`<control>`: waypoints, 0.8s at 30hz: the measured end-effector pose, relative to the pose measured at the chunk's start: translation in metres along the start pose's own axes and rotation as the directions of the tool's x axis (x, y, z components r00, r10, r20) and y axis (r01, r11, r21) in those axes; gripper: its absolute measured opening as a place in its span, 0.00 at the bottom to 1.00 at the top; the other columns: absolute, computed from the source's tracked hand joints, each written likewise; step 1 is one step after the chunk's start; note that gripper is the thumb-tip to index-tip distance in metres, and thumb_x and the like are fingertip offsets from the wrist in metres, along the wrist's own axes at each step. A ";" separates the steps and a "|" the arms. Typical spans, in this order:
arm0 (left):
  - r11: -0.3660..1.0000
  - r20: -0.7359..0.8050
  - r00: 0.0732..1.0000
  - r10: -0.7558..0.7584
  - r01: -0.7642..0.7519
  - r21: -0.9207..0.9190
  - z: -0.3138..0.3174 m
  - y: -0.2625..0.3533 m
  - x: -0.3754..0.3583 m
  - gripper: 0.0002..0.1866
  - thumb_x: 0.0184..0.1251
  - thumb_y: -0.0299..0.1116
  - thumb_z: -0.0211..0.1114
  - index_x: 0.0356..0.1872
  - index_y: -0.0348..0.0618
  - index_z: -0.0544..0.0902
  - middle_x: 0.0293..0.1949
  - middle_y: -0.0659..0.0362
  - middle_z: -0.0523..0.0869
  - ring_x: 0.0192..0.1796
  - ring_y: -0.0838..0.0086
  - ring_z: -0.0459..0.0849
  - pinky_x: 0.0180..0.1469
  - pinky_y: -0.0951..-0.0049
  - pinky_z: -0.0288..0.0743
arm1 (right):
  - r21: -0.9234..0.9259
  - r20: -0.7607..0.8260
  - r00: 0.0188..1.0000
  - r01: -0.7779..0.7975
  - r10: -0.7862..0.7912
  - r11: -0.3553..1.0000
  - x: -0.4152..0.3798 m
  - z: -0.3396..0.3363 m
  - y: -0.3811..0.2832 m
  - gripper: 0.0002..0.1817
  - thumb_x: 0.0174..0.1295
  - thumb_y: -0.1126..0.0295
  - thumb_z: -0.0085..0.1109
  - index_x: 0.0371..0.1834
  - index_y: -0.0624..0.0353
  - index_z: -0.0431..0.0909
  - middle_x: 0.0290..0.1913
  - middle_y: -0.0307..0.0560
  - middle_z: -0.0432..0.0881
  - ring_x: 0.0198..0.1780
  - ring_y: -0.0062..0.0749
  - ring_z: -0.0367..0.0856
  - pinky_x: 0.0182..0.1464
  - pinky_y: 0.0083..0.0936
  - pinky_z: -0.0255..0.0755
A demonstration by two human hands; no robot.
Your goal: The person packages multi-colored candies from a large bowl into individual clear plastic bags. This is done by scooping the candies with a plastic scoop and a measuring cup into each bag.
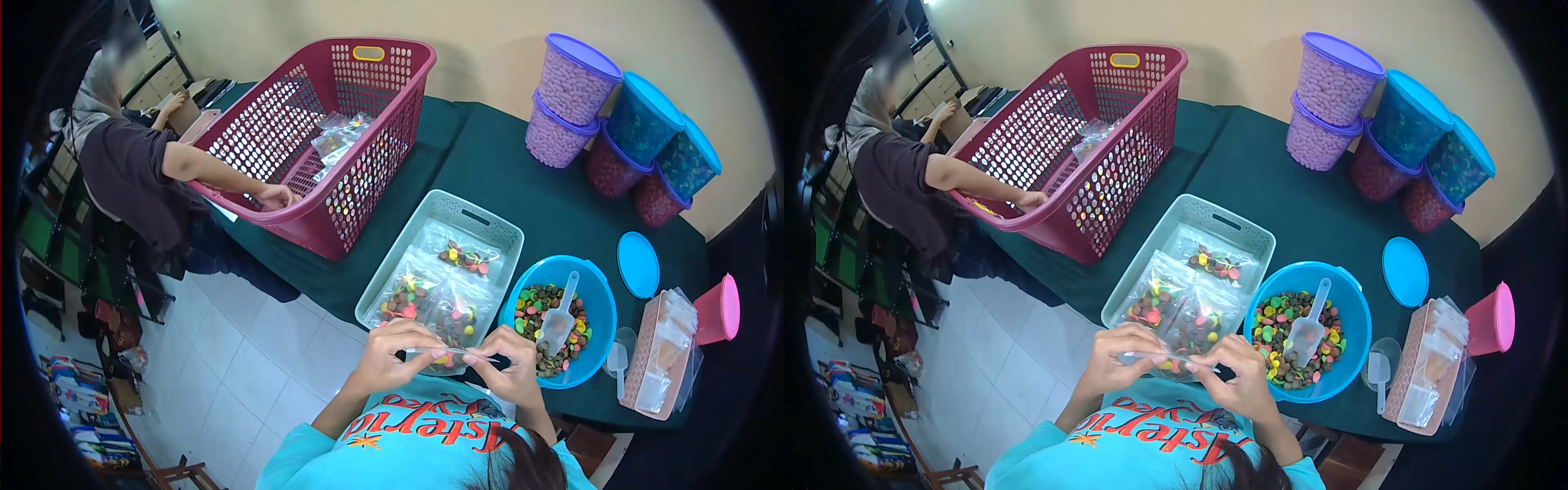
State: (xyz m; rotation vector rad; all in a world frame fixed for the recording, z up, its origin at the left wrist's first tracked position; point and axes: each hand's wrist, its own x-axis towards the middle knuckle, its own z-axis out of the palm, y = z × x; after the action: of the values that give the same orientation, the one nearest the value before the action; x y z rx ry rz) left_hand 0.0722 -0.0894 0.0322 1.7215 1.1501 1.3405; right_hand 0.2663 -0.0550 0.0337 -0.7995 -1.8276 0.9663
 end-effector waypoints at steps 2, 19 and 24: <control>0.998 0.028 0.998 0.055 -0.056 0.023 -0.008 -0.002 0.001 0.06 0.47 0.23 0.66 0.29 0.40 0.84 0.28 0.57 0.84 0.34 0.71 0.82 0.40 0.74 0.71 | -0.086 0.049 0.999 0.025 -0.021 0.996 -0.002 -0.002 -0.002 0.06 0.40 0.76 0.67 0.20 0.60 0.78 0.21 0.42 0.77 0.24 0.30 0.72 0.29 0.24 0.59; 0.982 0.134 0.985 0.112 -0.130 0.135 -0.035 0.006 0.000 0.07 0.43 0.23 0.68 0.27 0.43 0.84 0.27 0.62 0.84 0.34 0.74 0.82 0.46 0.69 0.68 | -0.240 0.102 0.990 0.123 -0.101 0.963 -0.010 -0.019 -0.018 0.08 0.37 0.75 0.67 0.19 0.56 0.77 0.18 0.36 0.71 0.24 0.28 0.68 0.33 0.25 0.57; 0.986 0.060 0.991 0.123 -0.128 0.102 -0.023 0.013 0.004 0.06 0.43 0.22 0.68 0.25 0.42 0.84 0.26 0.60 0.83 0.34 0.73 0.82 0.46 0.69 0.69 | -0.125 0.042 0.988 0.150 -0.145 0.981 -0.006 -0.026 -0.017 0.07 0.38 0.77 0.67 0.20 0.57 0.77 0.18 0.38 0.72 0.23 0.28 0.69 0.32 0.25 0.57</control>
State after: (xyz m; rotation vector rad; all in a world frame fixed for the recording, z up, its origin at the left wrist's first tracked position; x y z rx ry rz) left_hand 0.0532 -0.0915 0.0507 1.9221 1.1161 1.3203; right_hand 0.2905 -0.0612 0.0538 -0.7167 -1.9631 0.7783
